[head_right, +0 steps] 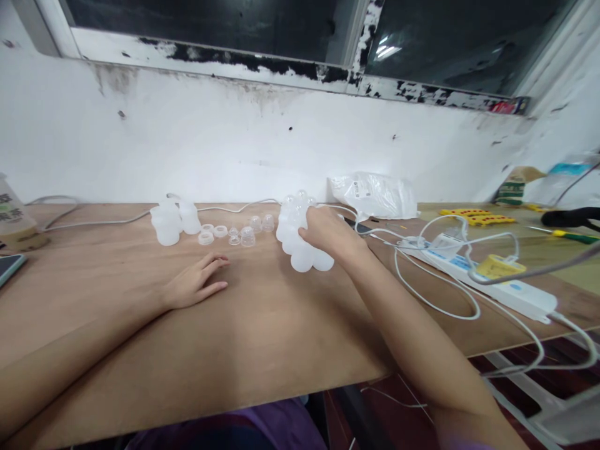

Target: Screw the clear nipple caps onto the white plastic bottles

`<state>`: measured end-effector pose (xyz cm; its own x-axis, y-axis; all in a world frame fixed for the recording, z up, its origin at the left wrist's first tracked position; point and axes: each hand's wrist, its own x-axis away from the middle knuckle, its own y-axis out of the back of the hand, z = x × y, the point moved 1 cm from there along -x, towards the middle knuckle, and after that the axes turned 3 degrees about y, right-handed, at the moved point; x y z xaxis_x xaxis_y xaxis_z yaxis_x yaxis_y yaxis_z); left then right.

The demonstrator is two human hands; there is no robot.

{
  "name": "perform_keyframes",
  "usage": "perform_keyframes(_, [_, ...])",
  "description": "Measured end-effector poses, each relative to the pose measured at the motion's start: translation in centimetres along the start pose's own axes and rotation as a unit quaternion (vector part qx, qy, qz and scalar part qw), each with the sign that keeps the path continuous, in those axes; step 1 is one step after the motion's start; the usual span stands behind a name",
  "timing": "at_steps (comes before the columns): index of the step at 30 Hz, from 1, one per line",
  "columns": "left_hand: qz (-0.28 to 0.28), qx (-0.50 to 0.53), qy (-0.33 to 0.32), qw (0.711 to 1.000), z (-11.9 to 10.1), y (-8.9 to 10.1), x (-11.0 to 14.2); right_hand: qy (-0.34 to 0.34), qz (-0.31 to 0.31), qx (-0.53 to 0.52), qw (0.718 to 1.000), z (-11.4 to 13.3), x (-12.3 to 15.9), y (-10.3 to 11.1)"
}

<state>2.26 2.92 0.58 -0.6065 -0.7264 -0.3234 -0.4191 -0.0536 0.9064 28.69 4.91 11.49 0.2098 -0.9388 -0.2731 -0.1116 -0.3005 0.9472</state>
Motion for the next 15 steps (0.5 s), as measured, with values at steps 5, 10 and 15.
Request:
perform_keyframes(5, [0.002,-0.003,-0.001,1.0,0.0,0.0,0.0,-0.008,-0.008,0.014,1.0,-0.3,-0.2,-0.4])
perform_keyframes(10, [0.008,-0.013,0.004,1.0,-0.1,-0.1,-0.1,-0.019,-0.062,0.002,0.998,1.0,1.0,0.4])
perform_keyframes(15, [0.036,-0.049,0.045,0.997,0.8,-0.6,0.0,0.114,-0.159,-0.154,0.968,6.5,2.7,-1.6])
